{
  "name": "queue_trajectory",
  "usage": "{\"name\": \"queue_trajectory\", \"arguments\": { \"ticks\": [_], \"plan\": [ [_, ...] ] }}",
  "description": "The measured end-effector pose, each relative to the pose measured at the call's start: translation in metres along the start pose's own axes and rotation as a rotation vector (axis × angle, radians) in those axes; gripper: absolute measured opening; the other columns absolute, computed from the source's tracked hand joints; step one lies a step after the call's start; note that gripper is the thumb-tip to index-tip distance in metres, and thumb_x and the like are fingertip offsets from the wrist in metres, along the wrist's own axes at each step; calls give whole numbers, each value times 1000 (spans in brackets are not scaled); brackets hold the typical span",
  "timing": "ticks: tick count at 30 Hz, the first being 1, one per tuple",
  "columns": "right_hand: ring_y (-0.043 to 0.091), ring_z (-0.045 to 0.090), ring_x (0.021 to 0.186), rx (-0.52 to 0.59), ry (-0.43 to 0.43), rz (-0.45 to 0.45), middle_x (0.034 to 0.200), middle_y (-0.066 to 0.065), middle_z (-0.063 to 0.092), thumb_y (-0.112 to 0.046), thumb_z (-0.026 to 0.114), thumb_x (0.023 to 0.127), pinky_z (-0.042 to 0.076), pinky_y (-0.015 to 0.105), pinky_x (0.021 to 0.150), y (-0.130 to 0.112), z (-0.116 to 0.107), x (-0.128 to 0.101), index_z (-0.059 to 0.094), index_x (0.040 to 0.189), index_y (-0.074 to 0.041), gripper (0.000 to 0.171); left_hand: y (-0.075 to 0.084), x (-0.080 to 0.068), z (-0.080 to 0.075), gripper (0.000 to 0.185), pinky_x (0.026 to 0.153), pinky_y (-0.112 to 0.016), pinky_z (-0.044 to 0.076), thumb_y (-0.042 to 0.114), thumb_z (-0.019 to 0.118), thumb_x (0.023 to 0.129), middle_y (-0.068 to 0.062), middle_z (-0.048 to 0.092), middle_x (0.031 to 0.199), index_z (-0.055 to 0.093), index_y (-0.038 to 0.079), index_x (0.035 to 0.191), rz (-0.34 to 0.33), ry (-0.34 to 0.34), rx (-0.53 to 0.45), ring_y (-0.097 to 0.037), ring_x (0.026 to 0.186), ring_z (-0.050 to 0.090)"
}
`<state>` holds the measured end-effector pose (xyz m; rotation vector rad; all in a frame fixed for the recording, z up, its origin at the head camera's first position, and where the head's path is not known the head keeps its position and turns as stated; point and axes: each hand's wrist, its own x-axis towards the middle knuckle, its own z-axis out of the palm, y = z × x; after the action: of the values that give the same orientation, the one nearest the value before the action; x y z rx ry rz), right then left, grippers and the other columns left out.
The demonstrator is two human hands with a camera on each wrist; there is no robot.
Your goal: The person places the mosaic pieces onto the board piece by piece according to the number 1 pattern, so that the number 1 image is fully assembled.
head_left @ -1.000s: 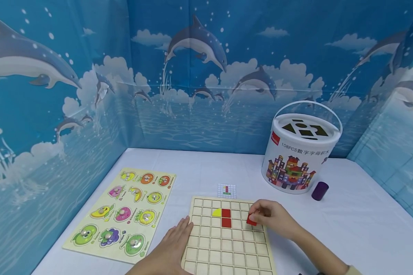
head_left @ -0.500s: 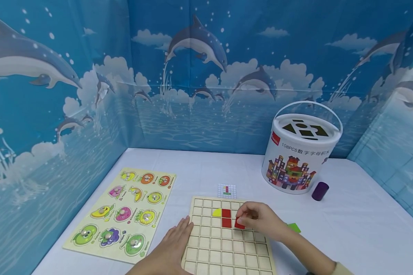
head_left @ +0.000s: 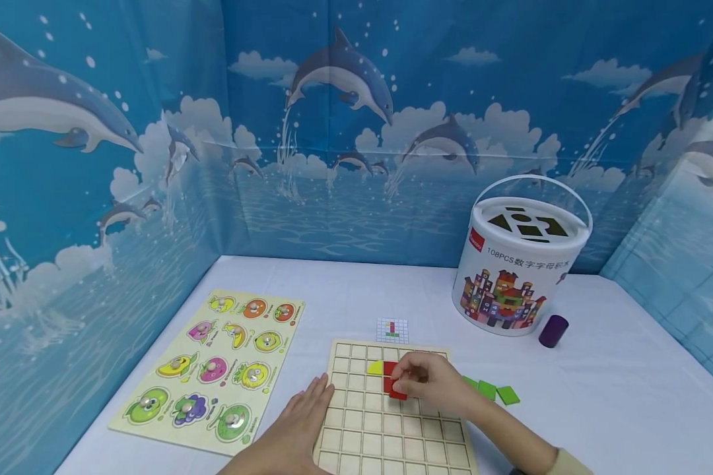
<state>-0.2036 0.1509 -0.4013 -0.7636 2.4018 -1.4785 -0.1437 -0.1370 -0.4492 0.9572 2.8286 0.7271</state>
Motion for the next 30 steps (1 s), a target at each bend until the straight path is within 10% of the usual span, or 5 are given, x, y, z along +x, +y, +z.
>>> {"name": "queue_trajectory", "arguments": {
  "ticks": [30],
  "plan": [
    [11, 50, 66, -71, -64, 30, 79, 1, 57, -11, 68, 92, 42, 23, 57, 9, 14, 3, 66, 92, -8, 4, 2, 0, 0, 128, 110, -60, 24, 69, 76, 65, -28, 14, 157, 20, -10, 150, -11, -7, -2, -42, 144, 16]
  ]
}}
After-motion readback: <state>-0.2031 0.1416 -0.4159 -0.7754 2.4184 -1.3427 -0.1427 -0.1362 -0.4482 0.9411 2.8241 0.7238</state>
